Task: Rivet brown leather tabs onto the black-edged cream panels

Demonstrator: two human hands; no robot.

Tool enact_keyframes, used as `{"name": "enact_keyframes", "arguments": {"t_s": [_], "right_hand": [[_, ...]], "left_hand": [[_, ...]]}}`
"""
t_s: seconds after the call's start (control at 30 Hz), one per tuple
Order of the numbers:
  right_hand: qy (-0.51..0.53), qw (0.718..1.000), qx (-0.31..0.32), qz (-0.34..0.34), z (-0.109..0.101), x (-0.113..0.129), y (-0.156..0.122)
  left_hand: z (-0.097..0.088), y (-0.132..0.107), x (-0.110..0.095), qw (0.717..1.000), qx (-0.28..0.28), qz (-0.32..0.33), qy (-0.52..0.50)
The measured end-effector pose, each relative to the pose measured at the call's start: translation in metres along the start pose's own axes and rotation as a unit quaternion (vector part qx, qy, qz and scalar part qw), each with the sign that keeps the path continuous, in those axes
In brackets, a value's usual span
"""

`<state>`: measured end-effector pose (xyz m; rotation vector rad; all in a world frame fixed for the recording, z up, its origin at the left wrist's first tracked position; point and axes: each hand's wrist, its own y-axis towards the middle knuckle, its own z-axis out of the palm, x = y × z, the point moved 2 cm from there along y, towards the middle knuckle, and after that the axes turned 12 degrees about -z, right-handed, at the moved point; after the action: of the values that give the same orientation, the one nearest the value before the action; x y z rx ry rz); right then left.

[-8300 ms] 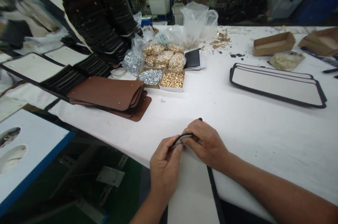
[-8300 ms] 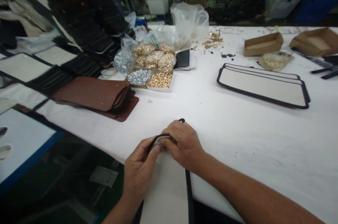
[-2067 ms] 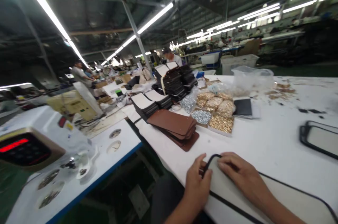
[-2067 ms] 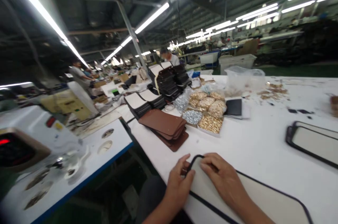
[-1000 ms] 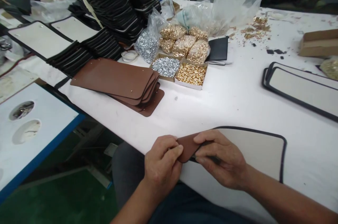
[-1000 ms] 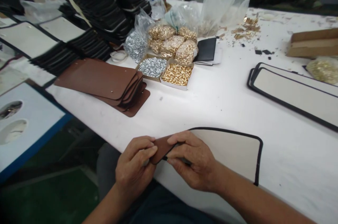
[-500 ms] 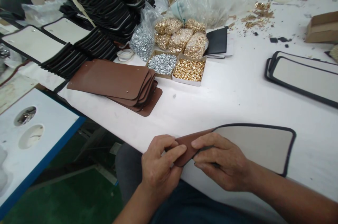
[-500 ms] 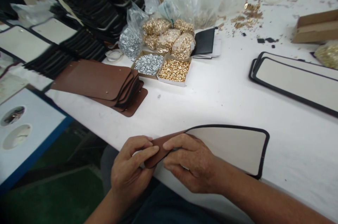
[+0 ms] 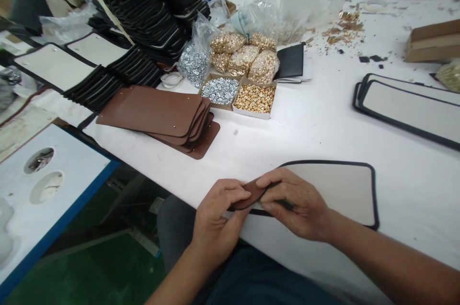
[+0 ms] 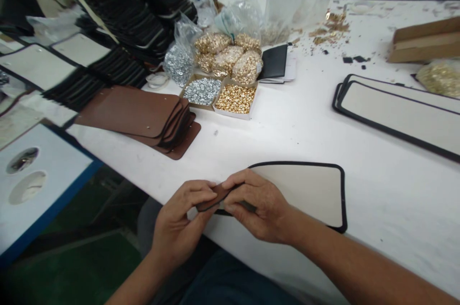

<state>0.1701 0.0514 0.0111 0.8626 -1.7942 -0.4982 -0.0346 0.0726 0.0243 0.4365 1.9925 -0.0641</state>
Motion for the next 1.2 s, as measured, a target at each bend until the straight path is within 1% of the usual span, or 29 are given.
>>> {"name": "enact_keyframes", "arguments": {"t_s": [0.13, 0.23, 0.3, 0.37, 0.43, 0.47, 0.57, 0.8, 0.97, 1.2], "right_hand": [[0.025, 0.999, -0.015, 0.018, -0.001, -0.004, 0.003], [0.023, 0.999, -0.016, 0.024, -0.001, -0.008, 0.006], [0.014, 0.999, -0.023, 0.018, 0.000, -0.010, 0.007], [0.013, 0.999, -0.035, 0.014, 0.000, -0.012, 0.008], [0.018, 0.999, -0.044, 0.023, 0.001, -0.015, 0.008], [0.022, 0.998, -0.045, 0.030, 0.001, -0.016, 0.007], [0.034, 0.997, -0.043, 0.050, 0.002, -0.018, 0.005], [0.011, 0.997, -0.049, 0.065, 0.005, -0.017, 0.007], [-0.002, 0.996, -0.057, 0.070, 0.008, -0.015, 0.008], [-0.043, 0.994, -0.065, 0.073, 0.013, -0.011, 0.009]], "left_hand": [[0.002, 0.003, -0.005, 0.994, 0.023, -0.091, -0.062], [0.006, 0.005, -0.005, 0.976, 0.050, -0.162, -0.138], [0.011, 0.005, -0.002, 0.947, 0.071, -0.221, -0.222], [0.017, 0.005, 0.002, 0.907, 0.085, -0.277, -0.306], [0.023, 0.005, 0.005, 0.872, 0.087, -0.312, -0.368], [0.025, 0.005, 0.006, 0.859, 0.086, -0.321, -0.390], [0.029, 0.007, 0.008, 0.835, 0.072, -0.330, -0.434], [0.030, 0.009, 0.004, 0.814, 0.064, -0.342, -0.464], [0.032, 0.009, 0.002, 0.816, 0.060, -0.329, -0.472], [0.035, 0.007, 0.004, 0.828, 0.041, -0.308, -0.467]]}}
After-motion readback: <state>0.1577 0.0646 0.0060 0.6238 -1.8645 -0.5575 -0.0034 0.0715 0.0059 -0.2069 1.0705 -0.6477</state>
